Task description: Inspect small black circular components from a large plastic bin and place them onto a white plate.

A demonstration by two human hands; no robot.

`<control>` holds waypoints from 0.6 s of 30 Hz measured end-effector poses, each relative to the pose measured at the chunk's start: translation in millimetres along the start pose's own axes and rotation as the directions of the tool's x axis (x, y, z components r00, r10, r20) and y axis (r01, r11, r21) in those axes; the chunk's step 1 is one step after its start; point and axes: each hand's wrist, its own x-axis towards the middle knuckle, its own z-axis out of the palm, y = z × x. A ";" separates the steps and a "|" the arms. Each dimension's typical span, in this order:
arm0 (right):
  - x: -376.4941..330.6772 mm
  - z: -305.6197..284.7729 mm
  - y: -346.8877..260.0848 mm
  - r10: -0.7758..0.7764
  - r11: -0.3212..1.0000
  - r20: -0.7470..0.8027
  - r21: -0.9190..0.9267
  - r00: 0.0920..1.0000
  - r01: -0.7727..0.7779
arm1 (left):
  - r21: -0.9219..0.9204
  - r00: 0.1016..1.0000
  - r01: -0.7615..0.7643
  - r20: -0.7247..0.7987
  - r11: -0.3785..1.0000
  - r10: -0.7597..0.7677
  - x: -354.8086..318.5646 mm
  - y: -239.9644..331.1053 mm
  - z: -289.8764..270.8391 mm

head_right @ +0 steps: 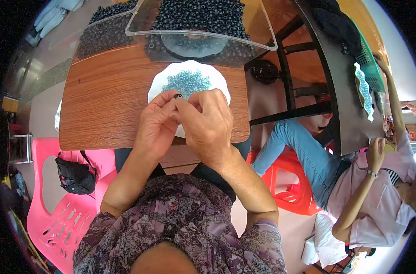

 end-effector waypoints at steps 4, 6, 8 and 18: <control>-2.1 2.0 2.5 0.108 0.977 0.010 0.182 0.994 -0.108 | 0.037 0.992 0.025 0.123 0.999 -0.030 -4.0 6.0 -9.8; -4.0 -0.7 2.9 0.175 0.942 0.034 0.284 0.984 -0.177 | 0.034 0.990 0.020 0.137 0.999 -0.024 -4.6 8.0 -11.1; -6.7 -5.6 1.0 0.471 0.685 0.160 0.552 0.867 -0.475 | 0.051 0.982 0.057 0.177 0.997 -0.065 -6.8 10.8 -11.1; -14.5 -11.2 -2.7 0.627 0.375 0.343 0.654 0.700 -0.657 | 0.115 0.981 0.075 0.172 0.991 -0.094 -11.3 7.6 -14.7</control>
